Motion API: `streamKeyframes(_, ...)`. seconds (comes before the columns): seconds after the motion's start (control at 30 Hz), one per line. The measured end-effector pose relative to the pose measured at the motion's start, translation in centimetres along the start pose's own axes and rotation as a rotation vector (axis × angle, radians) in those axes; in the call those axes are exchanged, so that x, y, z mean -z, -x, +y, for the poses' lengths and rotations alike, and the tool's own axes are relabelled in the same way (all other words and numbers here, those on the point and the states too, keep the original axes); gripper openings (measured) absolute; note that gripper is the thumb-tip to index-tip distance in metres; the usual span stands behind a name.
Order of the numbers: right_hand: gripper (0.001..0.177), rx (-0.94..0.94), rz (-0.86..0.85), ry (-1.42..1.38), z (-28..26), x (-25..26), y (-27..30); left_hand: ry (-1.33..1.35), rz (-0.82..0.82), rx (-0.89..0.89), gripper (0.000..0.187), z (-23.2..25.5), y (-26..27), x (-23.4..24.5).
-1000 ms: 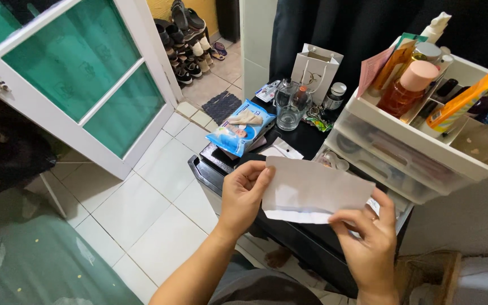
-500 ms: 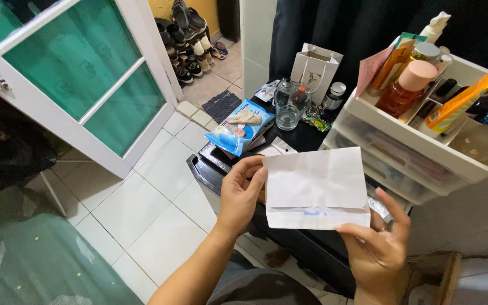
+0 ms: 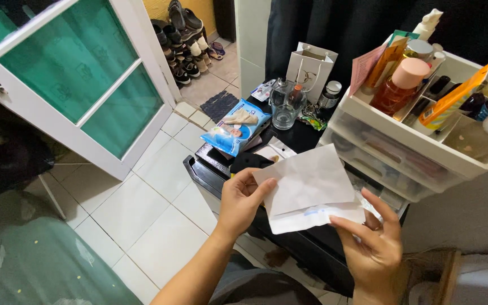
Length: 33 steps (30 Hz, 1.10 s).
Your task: The person removes items from a plastic drawer unit, sorts them, and places them back in an organized way. They handle jewelry, small containers, and packaged items, moving them between drawers and the table surface.
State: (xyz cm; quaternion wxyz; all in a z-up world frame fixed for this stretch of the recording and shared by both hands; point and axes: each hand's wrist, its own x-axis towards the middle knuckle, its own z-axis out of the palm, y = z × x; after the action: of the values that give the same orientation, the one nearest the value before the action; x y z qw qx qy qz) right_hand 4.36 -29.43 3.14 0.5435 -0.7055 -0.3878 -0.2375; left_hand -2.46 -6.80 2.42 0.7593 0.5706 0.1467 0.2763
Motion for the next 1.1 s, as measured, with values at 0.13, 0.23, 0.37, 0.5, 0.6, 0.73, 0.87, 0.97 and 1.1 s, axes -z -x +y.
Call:
streamKeyframes(0.13,0.052,-0.236,0.053,-0.161,-0.3,-1.3,0.3,0.004,-0.013,-0.032,0.014,-0.5,0.6,-0.1)
streamKeyframes(0.23,0.091,-0.368,0.180,-0.408,-0.2,-2.5,0.7,0.052,-0.083,-0.036,0.009,-1.0,1.4,-0.5)
streamKeyframes(0.37,0.090,-0.324,0.174,-0.214,-0.7,-2.7,0.1,0.044,-0.189,-0.004,0.010,-0.3,2.6,-0.7)
streamKeyframes(0.5,0.029,-0.467,0.055,-0.539,1.0,-2.1,1.5,-0.173,-0.358,-0.072,0.020,-0.4,3.4,0.3)
streamKeyframes(0.6,0.064,-0.668,0.129,-0.188,1.7,-1.5,3.6,-0.299,-0.747,-0.053,0.031,1.2,4.0,0.3)
streamKeyframes(0.73,0.035,-0.332,-0.029,-0.418,1.3,-0.7,5.1,-0.334,-0.768,-0.024,0.043,2.5,4.6,-0.4)
streamKeyframes(0.87,0.063,-0.091,-0.375,-0.402,1.4,0.6,4.0,-0.160,-0.721,-0.172,0.014,0.7,4.2,0.1)
streamKeyframes(0.97,0.097,-0.332,-0.437,-0.552,1.1,0.9,4.5,-0.166,-0.628,-0.111,0.026,-0.9,3.9,0.5)
streamKeyframes(1.1,0.015,-0.594,-0.293,-0.320,0.2,-0.3,5.5,-0.040,-0.734,-0.038,0.046,-0.6,4.0,0.2)
